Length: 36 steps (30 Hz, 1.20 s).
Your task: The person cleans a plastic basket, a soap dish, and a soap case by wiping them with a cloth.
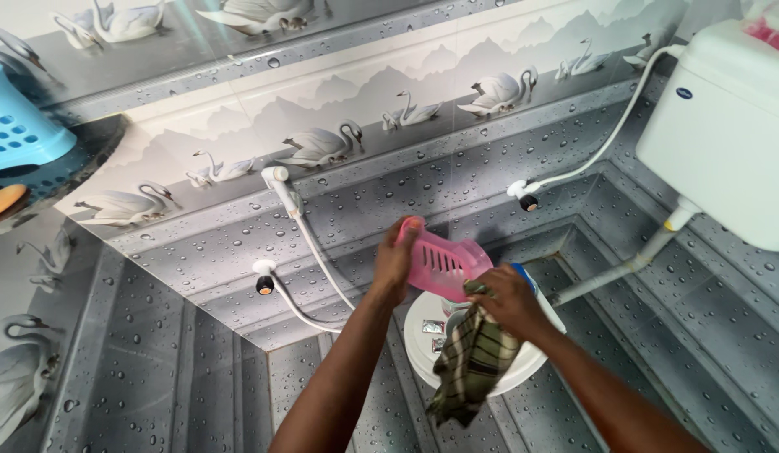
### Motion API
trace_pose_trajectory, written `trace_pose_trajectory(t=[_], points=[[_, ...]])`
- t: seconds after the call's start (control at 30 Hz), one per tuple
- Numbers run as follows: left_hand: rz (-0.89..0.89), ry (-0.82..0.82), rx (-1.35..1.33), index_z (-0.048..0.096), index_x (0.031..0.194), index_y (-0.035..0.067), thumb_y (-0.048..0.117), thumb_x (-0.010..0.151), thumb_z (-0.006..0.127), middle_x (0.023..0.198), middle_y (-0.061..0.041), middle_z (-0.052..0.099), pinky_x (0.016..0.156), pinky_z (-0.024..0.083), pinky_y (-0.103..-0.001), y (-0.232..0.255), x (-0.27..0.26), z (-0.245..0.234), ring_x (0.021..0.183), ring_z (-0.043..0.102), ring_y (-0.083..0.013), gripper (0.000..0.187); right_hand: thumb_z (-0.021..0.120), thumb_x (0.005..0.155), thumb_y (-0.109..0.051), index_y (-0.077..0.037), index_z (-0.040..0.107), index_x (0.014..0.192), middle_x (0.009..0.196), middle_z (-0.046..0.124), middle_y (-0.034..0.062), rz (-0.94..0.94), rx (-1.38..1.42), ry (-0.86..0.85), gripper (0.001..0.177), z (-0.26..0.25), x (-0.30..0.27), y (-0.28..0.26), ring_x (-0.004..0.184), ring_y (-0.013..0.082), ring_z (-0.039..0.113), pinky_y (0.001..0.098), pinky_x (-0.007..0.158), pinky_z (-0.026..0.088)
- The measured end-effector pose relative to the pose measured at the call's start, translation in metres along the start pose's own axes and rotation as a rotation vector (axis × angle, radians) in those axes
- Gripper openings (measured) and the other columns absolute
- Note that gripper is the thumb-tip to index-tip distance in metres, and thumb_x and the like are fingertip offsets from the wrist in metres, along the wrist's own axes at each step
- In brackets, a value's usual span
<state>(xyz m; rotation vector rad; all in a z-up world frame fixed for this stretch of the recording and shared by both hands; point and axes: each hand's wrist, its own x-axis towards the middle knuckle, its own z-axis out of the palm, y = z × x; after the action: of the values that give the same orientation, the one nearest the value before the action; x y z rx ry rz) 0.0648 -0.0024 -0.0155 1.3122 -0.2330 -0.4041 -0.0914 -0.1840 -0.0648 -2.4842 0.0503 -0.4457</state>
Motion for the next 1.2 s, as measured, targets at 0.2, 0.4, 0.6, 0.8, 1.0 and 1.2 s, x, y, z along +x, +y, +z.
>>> trace_pose_trajectory(t=[0.2, 0.4, 0.6, 0.8, 1.0, 1.2], points=[[0.86, -0.254, 0.501, 0.079, 0.102, 0.008, 0.044, 0.11, 0.061, 0.129, -0.019, 0.073, 0.1, 0.048, -0.038, 0.001, -0.004, -0.022, 0.124, 0.061, -0.0221, 0.042, 0.082, 0.081, -0.03, -0.018, 0.076, 0.108, 0.106, 0.078, 0.0065, 0.262, 0.248, -0.325, 0.03, -0.077, 0.024, 0.028, 0.097, 0.0233, 0.074, 0.0469, 0.088, 0.061], [0.448, -0.036, 0.548, 0.061, 0.058, 0.002, 0.043, 0.091, 0.077, 0.049, -0.001, 0.052, 0.043, 0.034, -0.03, -0.013, -0.018, -0.004, 0.048, 0.043, -0.0085, 0.055, 0.076, 0.088, -0.027, -0.005, 0.071, 0.114, 0.1, 0.075, 0.0099, 0.459, 0.687, 0.282, 0.034, -0.109, 0.046, 0.023, 0.087, 0.0232, 0.071, 0.04, 0.075, 0.062], [-0.045, 0.071, 0.031, 0.065, 0.082, 0.001, 0.045, 0.113, 0.058, 0.069, -0.002, 0.051, 0.049, 0.033, -0.028, -0.1, 0.017, 0.02, 0.059, 0.042, -0.0118, 0.055, 0.06, 0.11, -0.031, 0.0, 0.063, 0.124, 0.103, 0.068, 0.0099, 0.102, 1.066, 0.626, 0.034, -0.077, 0.04, -0.029, 0.083, 0.0149, 0.068, 0.0287, 0.07, 0.061], [-0.185, -0.461, -0.52, 0.052, 0.13, 0.004, 0.033, 0.108, 0.05, 0.118, -0.014, 0.064, 0.079, 0.063, -0.03, -0.113, 0.017, 0.036, 0.099, 0.07, -0.0185, 0.036, 0.049, 0.099, -0.032, -0.01, 0.06, 0.138, 0.149, 0.055, 0.0107, -0.352, -0.301, 0.388, 0.046, -0.006, 0.01, -0.093, 0.144, 0.0347, 0.046, 0.0569, 0.111, 0.023], [-0.003, -0.187, 0.209, 0.063, 0.099, -0.006, 0.028, 0.109, 0.046, 0.067, -0.015, 0.061, 0.047, 0.049, -0.037, -0.071, -0.027, 0.039, 0.053, 0.059, -0.0233, 0.04, 0.054, 0.1, -0.029, -0.011, 0.071, 0.126, 0.126, 0.067, 0.0184, 0.24, 0.151, 0.131, 0.035, -0.001, 0.053, -0.018, 0.131, 0.0371, 0.053, 0.0586, 0.105, 0.031], [0.0, 0.108, 0.28, 0.069, 0.086, -0.001, 0.036, 0.107, 0.045, 0.06, -0.009, 0.062, 0.046, 0.048, -0.034, -0.081, -0.021, 0.041, 0.051, 0.061, -0.0182, 0.05, 0.047, 0.105, -0.03, -0.012, 0.07, 0.127, 0.129, 0.071, 0.0131, 0.259, -0.099, 0.133, 0.036, 0.022, 0.058, -0.023, 0.122, 0.0298, 0.066, 0.0458, 0.106, 0.05]])
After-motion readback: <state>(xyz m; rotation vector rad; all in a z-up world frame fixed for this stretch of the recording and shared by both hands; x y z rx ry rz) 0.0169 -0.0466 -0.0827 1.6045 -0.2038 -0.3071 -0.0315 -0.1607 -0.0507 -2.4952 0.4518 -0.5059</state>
